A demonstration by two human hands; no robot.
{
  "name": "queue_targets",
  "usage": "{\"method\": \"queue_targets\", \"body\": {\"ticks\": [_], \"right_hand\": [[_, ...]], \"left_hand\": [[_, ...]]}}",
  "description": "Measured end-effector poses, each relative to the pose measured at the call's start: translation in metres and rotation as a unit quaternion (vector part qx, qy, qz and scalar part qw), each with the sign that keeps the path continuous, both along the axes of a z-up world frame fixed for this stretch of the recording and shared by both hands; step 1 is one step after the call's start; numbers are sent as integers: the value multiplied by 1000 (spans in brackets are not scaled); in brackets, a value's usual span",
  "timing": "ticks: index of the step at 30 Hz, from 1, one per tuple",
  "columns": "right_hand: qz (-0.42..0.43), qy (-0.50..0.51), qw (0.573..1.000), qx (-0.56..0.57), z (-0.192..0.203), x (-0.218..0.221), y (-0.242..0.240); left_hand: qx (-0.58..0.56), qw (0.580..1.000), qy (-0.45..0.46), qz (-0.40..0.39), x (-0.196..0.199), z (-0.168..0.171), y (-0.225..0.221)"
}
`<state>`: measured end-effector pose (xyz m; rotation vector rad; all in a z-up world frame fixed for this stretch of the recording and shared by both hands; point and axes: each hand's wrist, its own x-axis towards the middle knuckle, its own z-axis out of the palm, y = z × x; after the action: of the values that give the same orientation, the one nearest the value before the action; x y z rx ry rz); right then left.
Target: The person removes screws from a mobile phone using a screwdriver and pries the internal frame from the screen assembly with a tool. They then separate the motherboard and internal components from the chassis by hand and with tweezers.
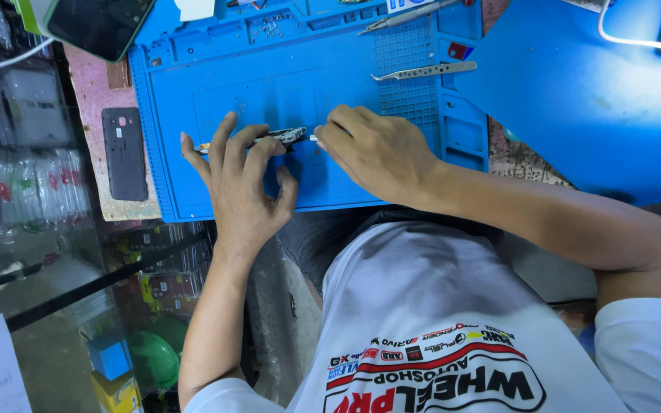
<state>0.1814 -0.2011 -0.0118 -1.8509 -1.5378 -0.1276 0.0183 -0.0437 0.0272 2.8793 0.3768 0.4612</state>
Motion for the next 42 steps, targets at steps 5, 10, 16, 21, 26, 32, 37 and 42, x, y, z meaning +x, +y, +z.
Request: {"method": "queue_targets", "body": {"ticks": [5, 10, 16, 21, 26, 32, 37, 42], "right_hand": [[-4, 3, 1000, 29, 9, -4, -4], [-19, -6, 999, 35, 17, 1, 0], [-23, 1, 999, 23, 20, 4, 5], [-32, 21, 999, 21, 18, 9, 6], [-11, 86, 996, 14, 14, 19, 9], [46, 265, 962, -43, 15, 41, 4], [-6, 165, 979, -118, 17, 45, 3], [2, 59, 987, -148, 22, 44, 3]], "left_hand": [[-6, 1000, 2, 0, -1, 1, 2], [-1, 1000, -16, -3, 8, -1, 9], [37, 998, -43, -2, 22, -15, 18], [44, 997, -55, 8, 31, -22, 24], [15, 999, -27, 6, 40, -19, 33], [-14, 1000, -21, -2, 48, -22, 42], [-27, 999, -15, -15, 51, -27, 51], [-98, 992, 42, -66, 45, -26, 70]]}}
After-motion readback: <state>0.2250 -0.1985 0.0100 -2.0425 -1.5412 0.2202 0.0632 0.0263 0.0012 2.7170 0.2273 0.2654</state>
